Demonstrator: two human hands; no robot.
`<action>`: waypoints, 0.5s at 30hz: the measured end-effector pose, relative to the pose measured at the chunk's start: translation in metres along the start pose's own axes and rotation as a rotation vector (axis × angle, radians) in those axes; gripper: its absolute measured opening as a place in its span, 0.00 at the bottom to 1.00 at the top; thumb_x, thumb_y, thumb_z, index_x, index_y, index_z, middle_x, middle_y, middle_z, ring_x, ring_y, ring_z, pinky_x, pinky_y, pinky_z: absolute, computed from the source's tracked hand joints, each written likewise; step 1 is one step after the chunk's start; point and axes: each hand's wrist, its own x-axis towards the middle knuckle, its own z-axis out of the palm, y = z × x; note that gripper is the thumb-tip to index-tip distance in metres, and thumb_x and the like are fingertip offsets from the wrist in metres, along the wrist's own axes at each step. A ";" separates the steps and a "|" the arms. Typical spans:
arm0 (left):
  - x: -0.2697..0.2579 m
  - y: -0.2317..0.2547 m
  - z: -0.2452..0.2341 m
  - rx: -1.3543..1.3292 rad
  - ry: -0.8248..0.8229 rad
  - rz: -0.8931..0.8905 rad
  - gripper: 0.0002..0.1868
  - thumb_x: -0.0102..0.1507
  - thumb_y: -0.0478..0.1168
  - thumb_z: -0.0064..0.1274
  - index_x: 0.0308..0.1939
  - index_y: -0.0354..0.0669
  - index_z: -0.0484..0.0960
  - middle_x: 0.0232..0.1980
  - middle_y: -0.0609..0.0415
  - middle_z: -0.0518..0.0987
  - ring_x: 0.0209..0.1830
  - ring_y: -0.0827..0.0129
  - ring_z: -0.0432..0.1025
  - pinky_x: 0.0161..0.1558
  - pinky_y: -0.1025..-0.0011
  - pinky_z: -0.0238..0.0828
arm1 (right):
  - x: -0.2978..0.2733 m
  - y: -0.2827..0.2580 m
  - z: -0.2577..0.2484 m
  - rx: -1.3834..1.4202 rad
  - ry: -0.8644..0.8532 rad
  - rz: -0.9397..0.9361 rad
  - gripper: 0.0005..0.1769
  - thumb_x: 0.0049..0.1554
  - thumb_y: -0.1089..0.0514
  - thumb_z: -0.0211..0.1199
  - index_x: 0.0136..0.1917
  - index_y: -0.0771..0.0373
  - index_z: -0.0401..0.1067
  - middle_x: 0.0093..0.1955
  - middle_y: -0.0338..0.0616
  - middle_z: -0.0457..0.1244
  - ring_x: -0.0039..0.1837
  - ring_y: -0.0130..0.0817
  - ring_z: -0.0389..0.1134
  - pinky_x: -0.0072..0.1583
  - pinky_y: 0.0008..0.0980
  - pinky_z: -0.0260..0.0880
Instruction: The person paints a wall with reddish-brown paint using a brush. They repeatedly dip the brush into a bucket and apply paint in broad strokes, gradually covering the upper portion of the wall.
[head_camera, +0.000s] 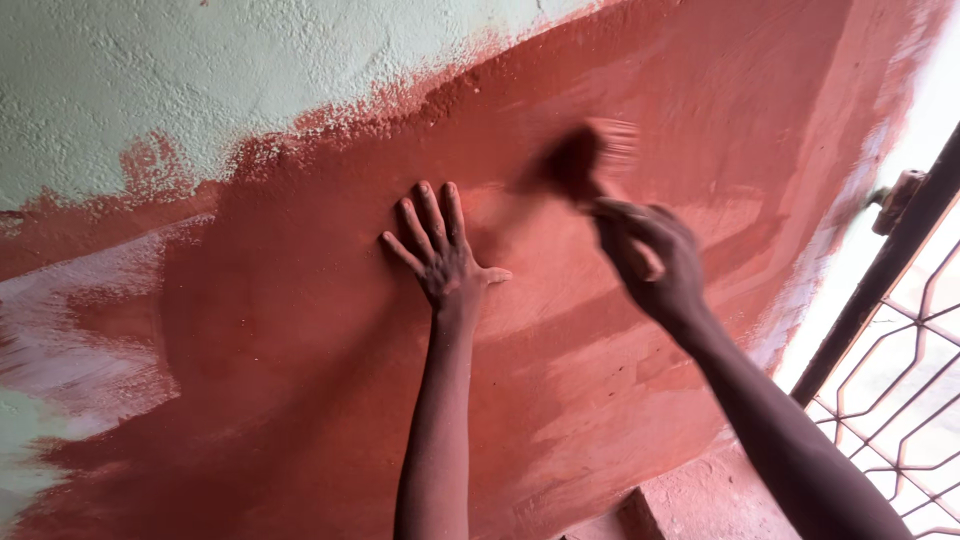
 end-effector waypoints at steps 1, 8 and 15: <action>0.000 0.000 0.000 0.012 -0.023 -0.007 0.88 0.29 0.74 0.72 0.83 0.49 0.40 0.85 0.43 0.40 0.84 0.41 0.37 0.75 0.24 0.30 | 0.005 -0.006 0.004 0.133 -0.007 0.054 0.15 0.61 0.64 0.66 0.62 0.61 0.78 0.54 0.44 0.72 0.54 0.35 0.72 0.55 0.33 0.72; 0.000 -0.004 0.002 0.013 -0.005 0.010 0.87 0.28 0.74 0.72 0.83 0.48 0.42 0.85 0.43 0.42 0.84 0.41 0.38 0.74 0.24 0.32 | 0.013 0.029 -0.061 0.349 -0.028 0.033 0.14 0.68 0.65 0.61 0.67 0.64 0.74 0.65 0.47 0.69 0.65 0.30 0.70 0.65 0.29 0.72; -0.003 -0.001 0.004 0.072 -0.058 0.004 0.89 0.29 0.75 0.71 0.82 0.47 0.37 0.85 0.41 0.39 0.84 0.39 0.37 0.73 0.23 0.31 | -0.011 0.092 -0.128 -0.606 0.051 0.259 0.05 0.64 0.62 0.69 0.54 0.61 0.82 0.45 0.48 0.74 0.46 0.42 0.73 0.60 0.51 0.62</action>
